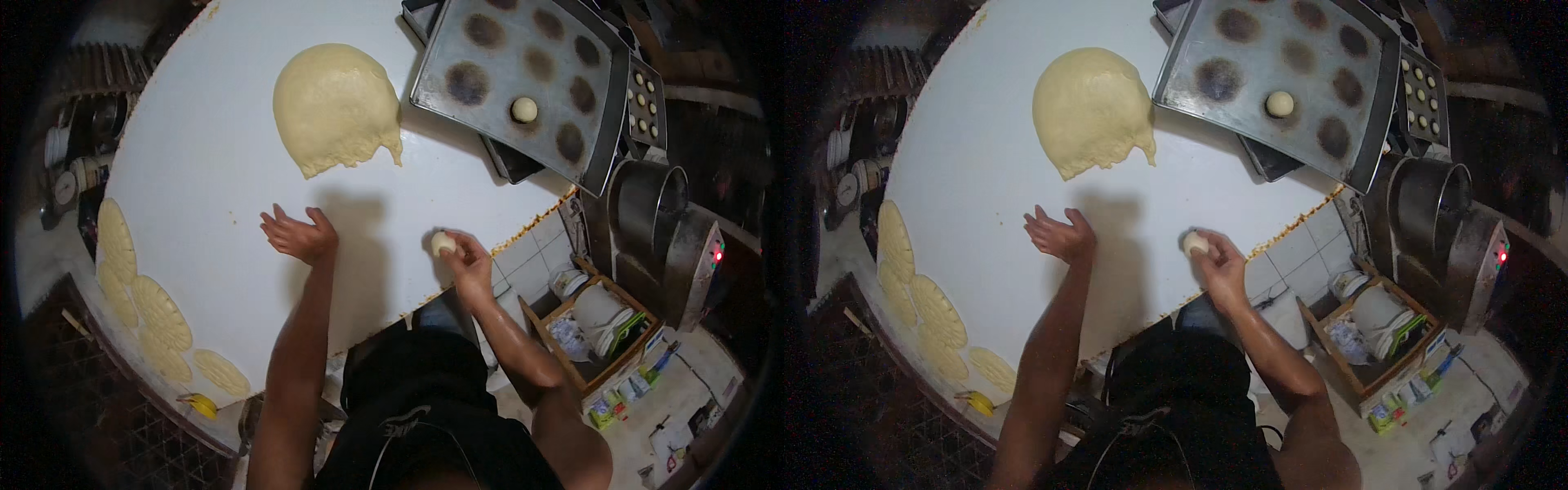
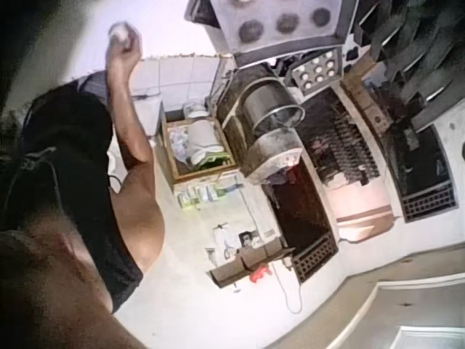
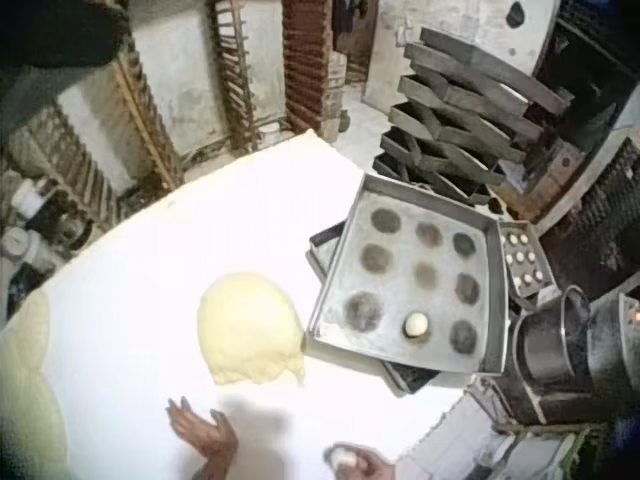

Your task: The person portions and shapes pieces of dough by hand, rolling small portions into rounds and placing them onto metal baking trays.

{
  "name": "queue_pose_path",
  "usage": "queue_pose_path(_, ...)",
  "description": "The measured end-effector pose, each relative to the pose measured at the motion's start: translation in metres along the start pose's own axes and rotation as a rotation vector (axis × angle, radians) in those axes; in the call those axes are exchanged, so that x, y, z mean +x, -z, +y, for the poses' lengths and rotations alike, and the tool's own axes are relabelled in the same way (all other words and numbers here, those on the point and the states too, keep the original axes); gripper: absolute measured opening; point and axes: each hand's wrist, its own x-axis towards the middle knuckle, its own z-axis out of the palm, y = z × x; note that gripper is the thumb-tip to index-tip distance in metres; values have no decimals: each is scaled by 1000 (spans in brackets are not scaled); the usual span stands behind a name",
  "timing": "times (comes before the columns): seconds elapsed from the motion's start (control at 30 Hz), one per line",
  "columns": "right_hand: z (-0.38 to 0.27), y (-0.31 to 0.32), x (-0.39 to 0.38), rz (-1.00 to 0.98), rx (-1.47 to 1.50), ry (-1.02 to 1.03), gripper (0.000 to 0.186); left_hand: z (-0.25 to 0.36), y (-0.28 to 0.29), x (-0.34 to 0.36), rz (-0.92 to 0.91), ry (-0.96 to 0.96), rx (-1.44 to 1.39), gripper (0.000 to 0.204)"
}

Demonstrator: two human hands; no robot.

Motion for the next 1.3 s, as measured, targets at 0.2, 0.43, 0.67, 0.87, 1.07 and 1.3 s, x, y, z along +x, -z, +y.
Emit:
queue_pose_path(0.2, -161, 24, 60, -426, 729, 145, 60, -6, 0, 0, -17, 16, 29, 75)
queue_pose_path(0.43, -198, 42, 119, -315, 355, 199, 49, -4, 3, 0, -23, -6, -63, 75)
queue_pose_path(0.67, -221, 13, 196, -139, -511, 797, 54, -5, 8, 1, 16, -20, -101, 71)
queue_pose_path(0.87, -215, 6, 218, -159, -1101, 919, 63, 2, 13, 4, -16, 19, -77, 70)
queue_pose_path(1.07, -219, 9, 230, -193, -1054, 775, 39, 2, 8, 2, 1, 14, -55, 70)
queue_pose_path(1.3, -213, 1, 235, -158, -1100, 900, 44, -3, 4, 2, -12, 15, -52, 71)
